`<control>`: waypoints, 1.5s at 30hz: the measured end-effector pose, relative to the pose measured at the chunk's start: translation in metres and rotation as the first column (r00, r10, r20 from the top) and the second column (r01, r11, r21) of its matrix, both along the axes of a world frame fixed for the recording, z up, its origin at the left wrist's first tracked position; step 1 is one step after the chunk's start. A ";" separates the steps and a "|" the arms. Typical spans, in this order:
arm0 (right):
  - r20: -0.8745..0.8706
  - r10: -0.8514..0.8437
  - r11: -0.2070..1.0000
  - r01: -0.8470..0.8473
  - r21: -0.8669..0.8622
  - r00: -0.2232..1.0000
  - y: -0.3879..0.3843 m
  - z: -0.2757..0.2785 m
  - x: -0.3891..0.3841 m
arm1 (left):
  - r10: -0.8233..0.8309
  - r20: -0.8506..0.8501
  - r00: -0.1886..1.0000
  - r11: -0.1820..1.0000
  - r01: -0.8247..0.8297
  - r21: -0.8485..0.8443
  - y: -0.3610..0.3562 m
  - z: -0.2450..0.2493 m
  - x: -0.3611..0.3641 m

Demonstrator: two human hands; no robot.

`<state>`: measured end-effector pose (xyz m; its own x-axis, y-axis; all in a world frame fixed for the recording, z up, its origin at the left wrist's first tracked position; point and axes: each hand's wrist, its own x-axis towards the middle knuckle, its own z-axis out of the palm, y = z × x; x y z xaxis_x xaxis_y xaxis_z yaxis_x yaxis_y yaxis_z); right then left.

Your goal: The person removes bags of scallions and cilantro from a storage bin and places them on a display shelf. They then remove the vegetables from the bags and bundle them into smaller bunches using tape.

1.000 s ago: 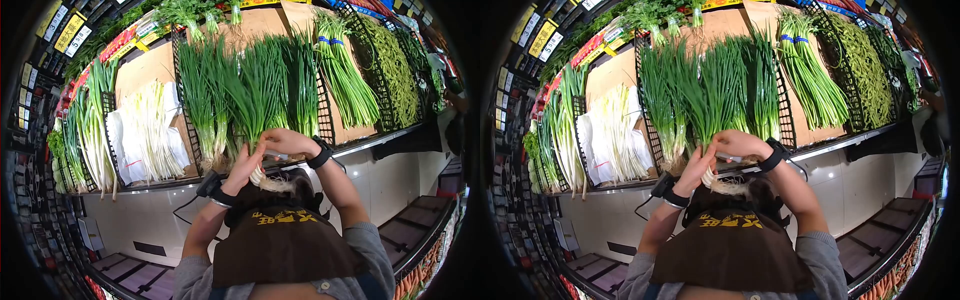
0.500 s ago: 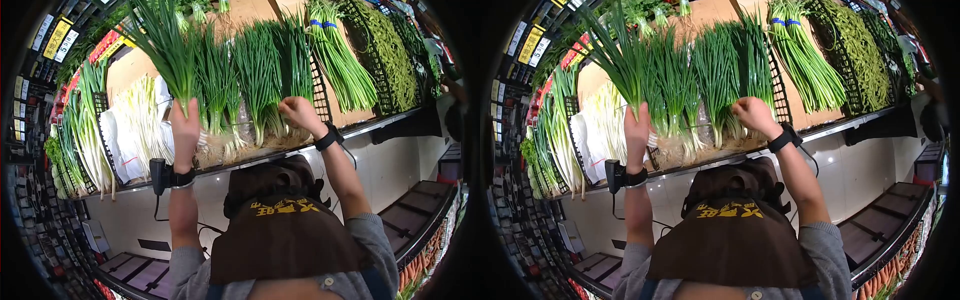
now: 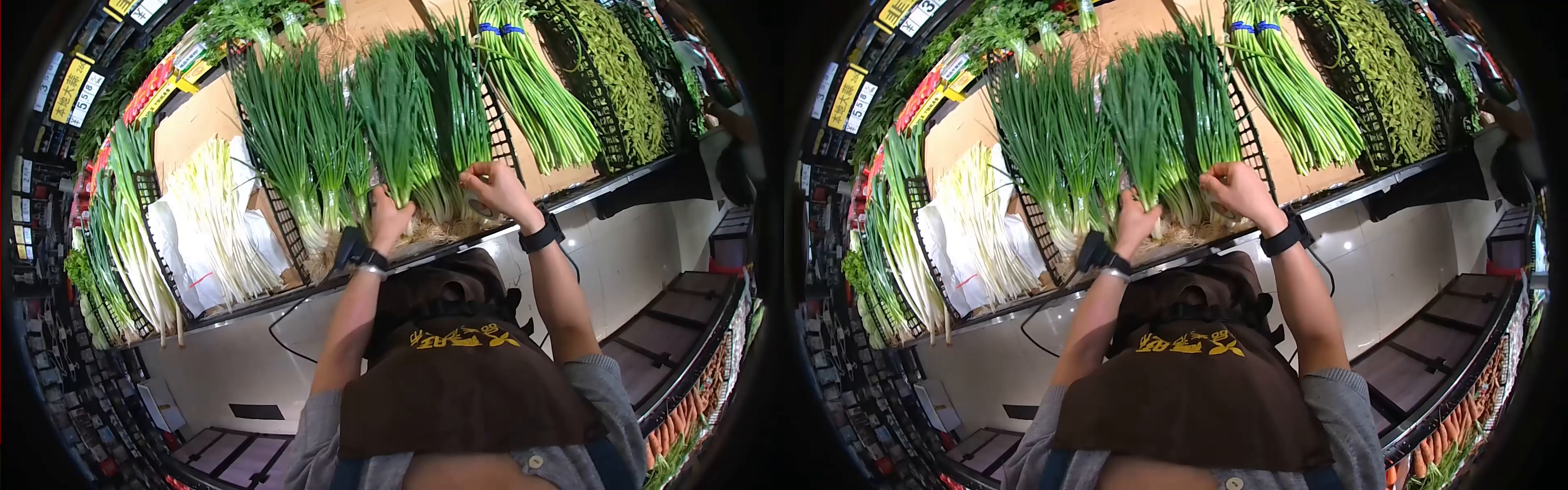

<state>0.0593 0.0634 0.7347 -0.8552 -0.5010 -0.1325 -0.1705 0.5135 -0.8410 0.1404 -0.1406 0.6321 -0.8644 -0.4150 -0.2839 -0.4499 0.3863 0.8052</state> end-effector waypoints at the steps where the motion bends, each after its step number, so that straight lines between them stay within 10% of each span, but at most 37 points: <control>1: 0.057 -0.015 1.000 0.016 -0.016 0.998 0.003 0.001 0.002 | -0.002 0.021 1.000 0.990 -0.001 0.144 -0.006 0.022 -0.001; 2: 0.060 -0.022 1.000 0.023 -0.017 0.998 0.005 0.002 0.004 | -0.079 -0.152 0.985 0.996 0.083 0.020 -0.017 0.019 -0.006; 4: 0.164 -0.025 0.999 0.028 -0.016 0.986 0.006 0.006 0.008 | -0.084 -0.116 0.990 0.795 0.137 0.591 -0.032 0.075 -0.019; 7: 0.186 0.007 1.000 -0.006 -0.005 0.982 -0.001 0.010 0.012 | 0.096 -0.248 0.964 0.474 0.175 0.863 -0.022 0.160 -0.019; 12: 0.009 0.131 0.991 -0.131 0.035 0.991 -0.004 -0.007 0.011 | 0.040 0.026 0.999 0.307 -0.037 0.951 -0.020 0.076 -0.018; 15: -0.002 0.196 0.975 -0.195 -0.107 0.981 -0.009 -0.031 0.010 | -0.108 0.021 0.994 -0.240 -0.046 0.970 -0.026 0.059 -0.006; 18: 0.065 0.179 0.972 -0.166 -0.164 0.982 -0.026 -0.015 0.017 | -0.137 -0.111 0.984 -0.549 0.018 0.836 -0.028 0.080 0.008; 21: 0.227 0.136 0.953 -0.065 -0.296 0.964 -0.050 0.006 0.027 | -0.137 -0.153 0.979 -0.538 0.057 0.841 -0.036 0.084 0.016; 23: -0.232 0.145 0.936 -0.209 -0.283 0.962 -0.066 0.002 0.024 | -0.120 -0.143 0.982 -0.529 0.058 0.847 -0.039 0.083 0.018; 27: -0.421 0.270 0.953 -0.303 -0.011 0.866 -0.083 0.009 0.018 | -0.213 -0.087 0.973 -0.315 0.016 0.949 -0.037 0.096 0.018; 30: -0.678 0.307 0.952 -0.211 0.222 0.668 -0.081 0.025 0.001 | 0.005 0.094 0.996 0.532 -0.082 0.843 -0.039 0.105 0.013; 33: -0.746 0.205 0.939 0.088 0.334 0.634 -0.069 0.031 -0.044 | 0.213 -0.114 0.970 0.883 -0.141 0.447 -0.048 0.089 0.011; 37: -0.759 -0.149 0.986 0.154 -0.066 0.634 -0.043 0.069 -0.075 | 0.242 -0.164 0.956 0.921 -0.173 0.351 -0.010 0.062 0.012; 40: -0.672 0.040 0.930 0.218 0.296 0.739 -0.035 0.055 -0.077 | 0.042 -0.036 0.998 0.913 -0.024 0.408 0.022 0.016 -0.001; 41: -0.675 0.014 0.941 0.219 0.257 0.737 -0.032 0.054 -0.070 | -0.078 0.145 0.986 0.992 0.062 0.113 0.031 0.018 -0.012; 43: -0.619 0.003 0.966 0.157 0.203 0.785 -0.028 0.054 -0.056 | 0.056 -0.134 0.989 0.931 -0.100 -0.351 0.054 -0.018 -0.019; 45: -0.614 0.010 0.976 0.126 0.179 0.789 -0.022 0.050 -0.044 | 0.029 0.011 1.000 0.976 -0.026 -0.216 0.040 -0.036 -0.027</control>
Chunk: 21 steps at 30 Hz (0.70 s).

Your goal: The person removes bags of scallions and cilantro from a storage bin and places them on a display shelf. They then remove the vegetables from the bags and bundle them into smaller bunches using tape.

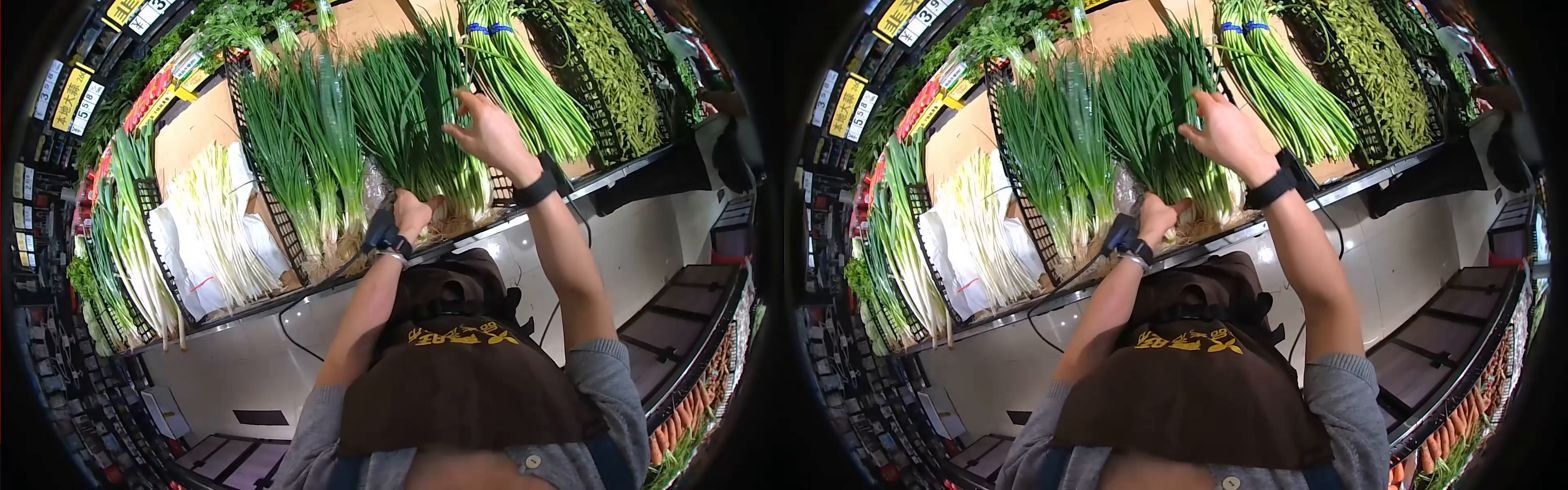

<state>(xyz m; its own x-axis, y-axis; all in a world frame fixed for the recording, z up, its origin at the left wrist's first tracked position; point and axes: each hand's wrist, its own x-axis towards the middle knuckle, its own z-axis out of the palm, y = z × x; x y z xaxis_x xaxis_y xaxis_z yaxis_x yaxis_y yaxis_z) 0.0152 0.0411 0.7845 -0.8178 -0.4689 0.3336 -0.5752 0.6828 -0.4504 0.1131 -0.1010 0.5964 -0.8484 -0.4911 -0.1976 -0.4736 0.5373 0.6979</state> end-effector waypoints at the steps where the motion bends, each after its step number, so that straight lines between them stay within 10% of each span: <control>1: 0.021 0.018 1.000 -0.018 0.001 1.000 0.005 0.000 0.006 | -0.055 0.131 0.990 0.988 0.035 0.149 -0.011 -0.002 -0.003; 4: 0.028 0.004 1.000 -0.004 0.017 1.000 0.024 -0.008 0.020 | -0.106 0.050 0.993 0.712 0.041 0.701 -0.047 0.055 0.020; 8: 0.149 -0.020 0.931 -0.036 0.364 0.989 0.035 0.000 0.027 | -0.100 0.119 0.988 0.155 -0.103 0.983 -0.097 0.074 0.046; 10: 0.597 0.116 0.990 -0.140 -0.007 0.794 0.027 0.009 0.035 | -0.011 0.078 0.997 0.122 -0.076 0.990 -0.095 0.089 0.058; 13: 0.750 0.332 0.942 -0.236 -0.238 0.572 0.003 -0.031 0.050 | -0.054 0.002 0.999 -0.001 -0.002 1.000 -0.087 0.088 0.057; 18: 0.769 0.288 0.936 -0.336 -0.102 0.570 -0.023 -0.047 0.075 | 0.042 0.033 0.999 0.276 -0.043 0.960 -0.068 0.093 0.047; 20: 0.891 0.363 0.918 0.061 -0.393 0.271 -0.014 -0.056 0.071 | 0.048 0.061 0.997 0.327 -0.073 0.942 -0.071 0.087 0.045; 21: 0.853 0.404 0.883 0.101 -0.458 0.331 -0.009 -0.073 0.064 | 0.084 0.019 0.996 0.557 -0.063 0.828 -0.070 0.086 0.044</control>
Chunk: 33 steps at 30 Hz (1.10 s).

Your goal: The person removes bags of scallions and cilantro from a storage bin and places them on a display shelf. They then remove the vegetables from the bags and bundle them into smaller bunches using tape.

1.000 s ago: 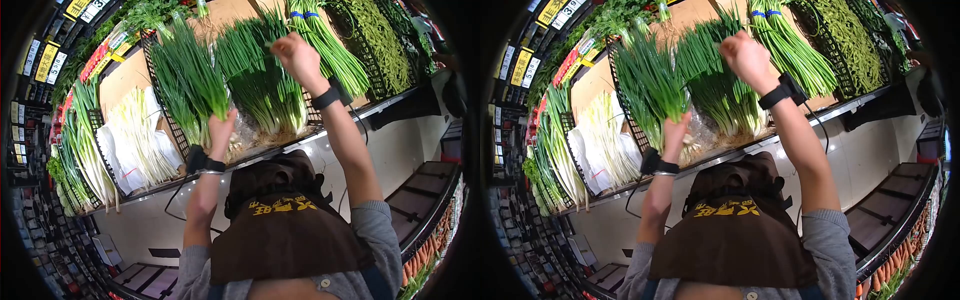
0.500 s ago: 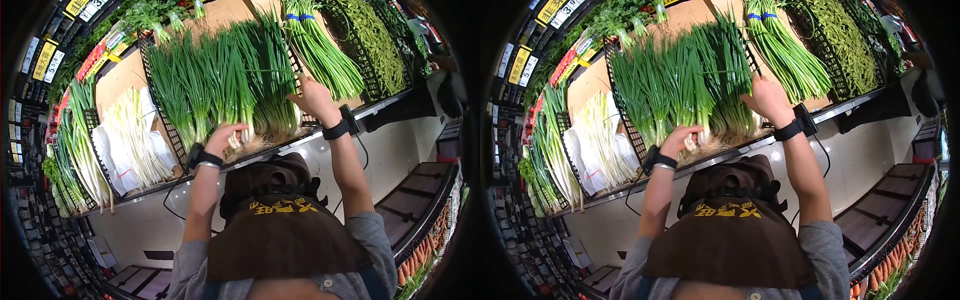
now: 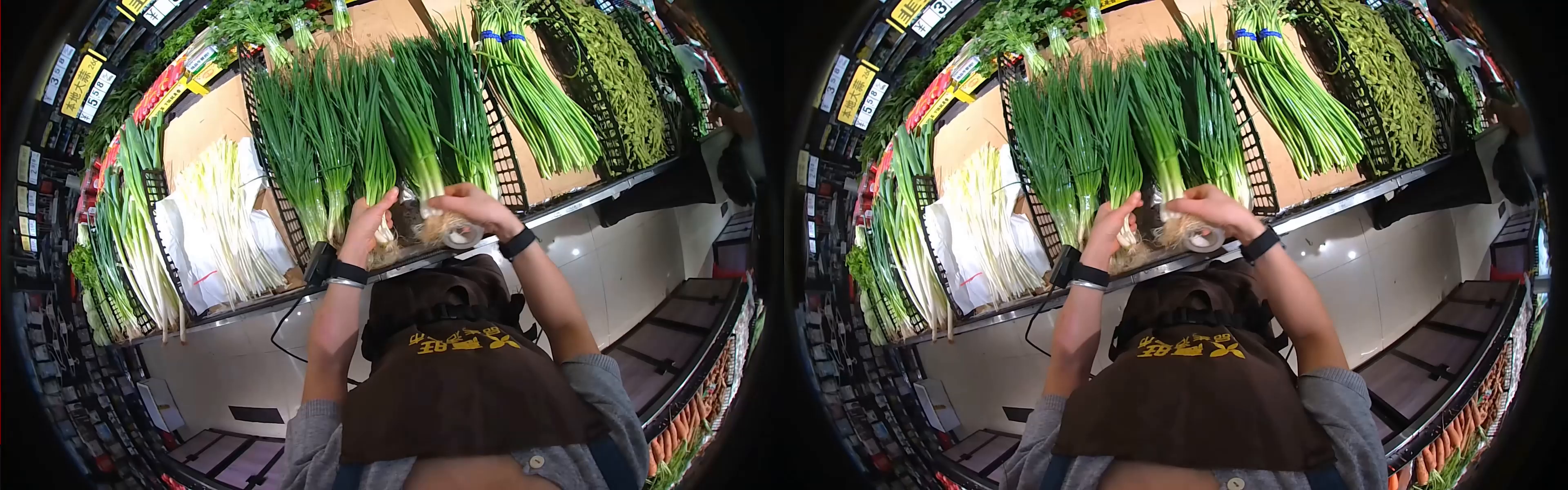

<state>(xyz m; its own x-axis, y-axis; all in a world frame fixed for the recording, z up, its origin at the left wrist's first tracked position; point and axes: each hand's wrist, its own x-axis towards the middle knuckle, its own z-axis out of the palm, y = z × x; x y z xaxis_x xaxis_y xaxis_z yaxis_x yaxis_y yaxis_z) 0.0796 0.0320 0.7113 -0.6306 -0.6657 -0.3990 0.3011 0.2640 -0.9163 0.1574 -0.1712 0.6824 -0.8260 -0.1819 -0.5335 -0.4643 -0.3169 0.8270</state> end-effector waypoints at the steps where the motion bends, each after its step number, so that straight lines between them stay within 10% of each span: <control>1: 0.003 -0.007 1.000 0.007 0.030 1.000 0.008 0.003 -0.006 | 0.023 -0.026 0.999 0.967 -0.029 -0.255 0.001 -0.003 0.000; 3: -0.210 -0.028 0.999 0.031 0.012 0.977 0.023 0.009 -0.010 | -0.072 -0.268 0.961 0.324 -0.231 -0.917 0.007 -0.057 -0.002; 5: -0.406 0.102 0.970 0.001 0.245 0.908 0.025 0.037 -0.010 | -0.155 -0.368 0.917 0.346 -0.299 -0.890 0.029 0.013 -0.001; 7: -0.537 0.222 0.948 -0.051 0.314 0.814 0.014 0.052 0.010 | -0.325 -0.101 0.940 0.904 0.278 -0.324 0.035 0.051 -0.011; 8: -0.630 0.260 0.933 -0.023 0.358 0.732 0.007 0.055 0.022 | -0.159 -0.238 0.958 0.975 0.190 0.117 0.045 0.050 -0.009; 11: -0.593 0.333 0.930 -0.151 0.336 0.733 0.005 0.064 0.018 | -0.061 -0.207 0.976 0.951 0.120 0.285 0.034 0.044 0.000; 13: -0.799 0.122 0.982 0.044 0.183 0.589 0.001 0.061 -0.003 | -0.127 -0.177 0.976 0.957 0.168 0.238 0.025 0.035 0.007; 15: -0.890 0.112 0.970 0.147 0.195 0.442 -0.017 0.084 -0.008 | -0.187 -0.126 0.974 0.968 0.161 -0.190 0.022 0.025 0.011; 21: -0.918 0.338 0.941 -0.086 0.327 0.208 -0.061 0.063 -0.021 | -0.268 -0.023 0.963 0.560 0.136 -0.817 0.020 0.020 0.013; 25: -0.927 0.375 0.904 0.228 0.362 -0.018 -0.072 0.050 -0.032 | -0.264 0.022 0.964 0.822 0.237 -0.517 0.010 0.059 0.026; 26: -0.938 0.345 0.870 0.381 0.313 -0.018 -0.066 0.058 -0.046 | -0.271 -0.070 0.960 0.943 0.251 -0.217 0.001 0.063 0.034; 30: -0.972 0.043 0.939 0.323 0.118 0.230 -0.019 0.087 -0.086 | 0.043 -0.316 0.948 0.814 0.150 0.561 -0.027 0.104 0.071; 33: -0.961 0.139 0.928 0.307 0.210 0.237 -0.012 0.080 -0.069 | 0.166 -0.375 0.912 0.847 0.063 0.527 -0.021 0.123 0.070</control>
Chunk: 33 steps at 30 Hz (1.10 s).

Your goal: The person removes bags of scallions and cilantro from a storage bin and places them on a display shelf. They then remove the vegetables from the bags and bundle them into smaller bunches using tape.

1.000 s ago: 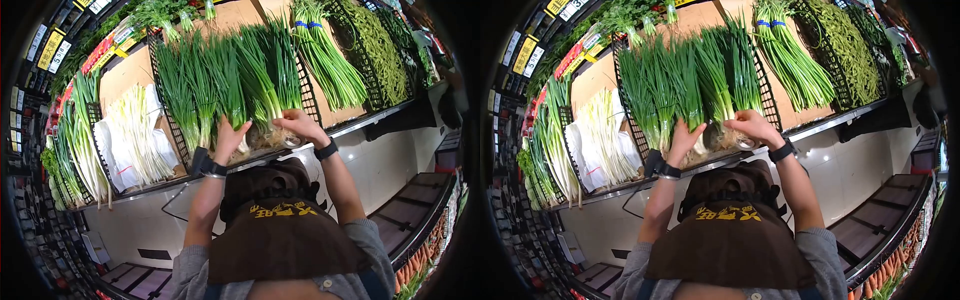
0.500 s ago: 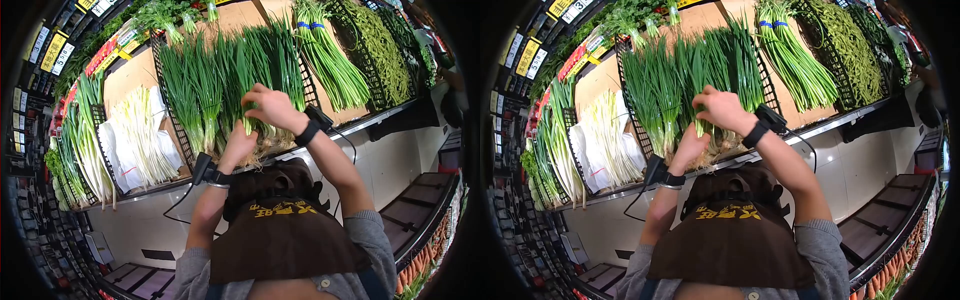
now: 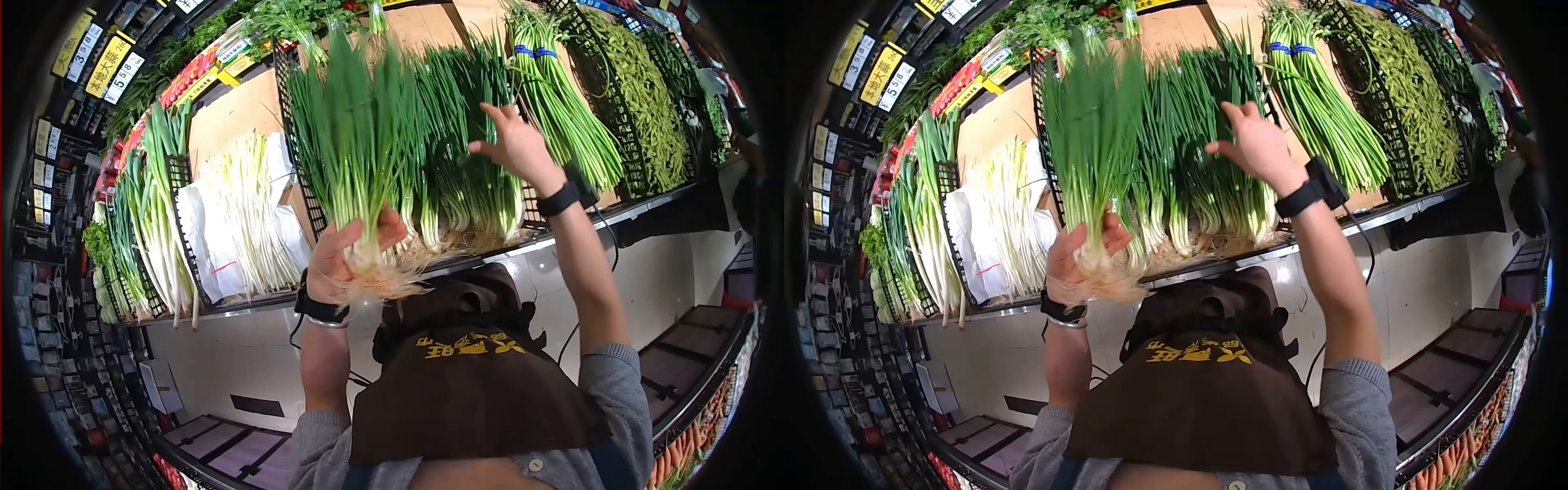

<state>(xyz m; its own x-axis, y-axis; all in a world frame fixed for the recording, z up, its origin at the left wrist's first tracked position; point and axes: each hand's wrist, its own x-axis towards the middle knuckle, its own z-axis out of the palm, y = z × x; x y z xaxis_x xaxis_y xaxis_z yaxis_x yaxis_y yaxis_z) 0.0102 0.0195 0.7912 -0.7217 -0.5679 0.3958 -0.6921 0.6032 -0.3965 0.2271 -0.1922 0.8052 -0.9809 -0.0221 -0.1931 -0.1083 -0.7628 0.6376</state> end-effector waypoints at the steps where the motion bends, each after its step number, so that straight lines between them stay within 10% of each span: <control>1: -0.009 -0.039 0.997 0.040 0.061 0.999 0.001 -0.007 0.006 | -0.007 -0.006 1.000 0.998 0.006 -0.055 0.002 0.000 -0.007; 3: 0.353 0.133 0.990 -0.107 -0.091 0.926 0.000 -0.021 0.009 | -0.054 -0.010 0.998 0.994 0.053 -0.093 -0.002 -0.023 -0.020; 5: 0.718 0.410 0.910 -0.203 -0.361 0.562 0.001 -0.025 0.023 | -0.056 0.030 0.998 0.974 0.061 -0.219 0.009 -0.028 -0.029; 9: 0.744 0.634 0.773 -0.218 -0.596 0.213 0.001 -0.026 0.049 | 0.041 0.247 0.968 0.919 0.061 -0.390 0.022 -0.069 -0.045; 16: 0.709 0.663 0.746 -0.288 -0.601 0.238 0.002 -0.041 0.064 | 0.148 0.244 0.959 0.753 0.051 -0.656 0.047 -0.069 -0.047; 22: 0.430 0.613 0.790 -0.496 -0.360 0.663 -0.007 -0.057 0.072 | 0.290 0.077 0.954 0.690 -0.152 -0.708 0.071 -0.072 -0.050; 24: 0.531 0.566 0.824 -0.455 -0.338 0.631 -0.006 -0.052 0.077 | 0.300 0.066 0.952 0.657 -0.156 -0.737 0.071 -0.089 -0.053; 26: 0.564 0.530 0.847 -0.428 -0.315 0.634 -0.007 -0.049 0.078 | 0.387 0.060 0.920 0.440 -0.127 -0.889 0.069 -0.094 -0.056; 30: 0.443 0.501 0.865 -0.410 -0.289 0.744 0.007 -0.066 0.073 | 0.373 0.029 0.927 0.520 -0.184 -0.834 0.052 -0.096 -0.055; 32: 0.704 0.409 0.894 -0.409 -0.181 0.581 0.018 -0.070 0.061 | 0.270 0.181 0.946 0.637 -0.034 -0.770 0.038 -0.070 -0.052; 33: 0.679 0.474 0.879 -0.254 -0.404 0.561 0.024 -0.079 0.061 | 0.208 0.188 0.960 0.688 -0.007 -0.726 0.030 -0.069 -0.051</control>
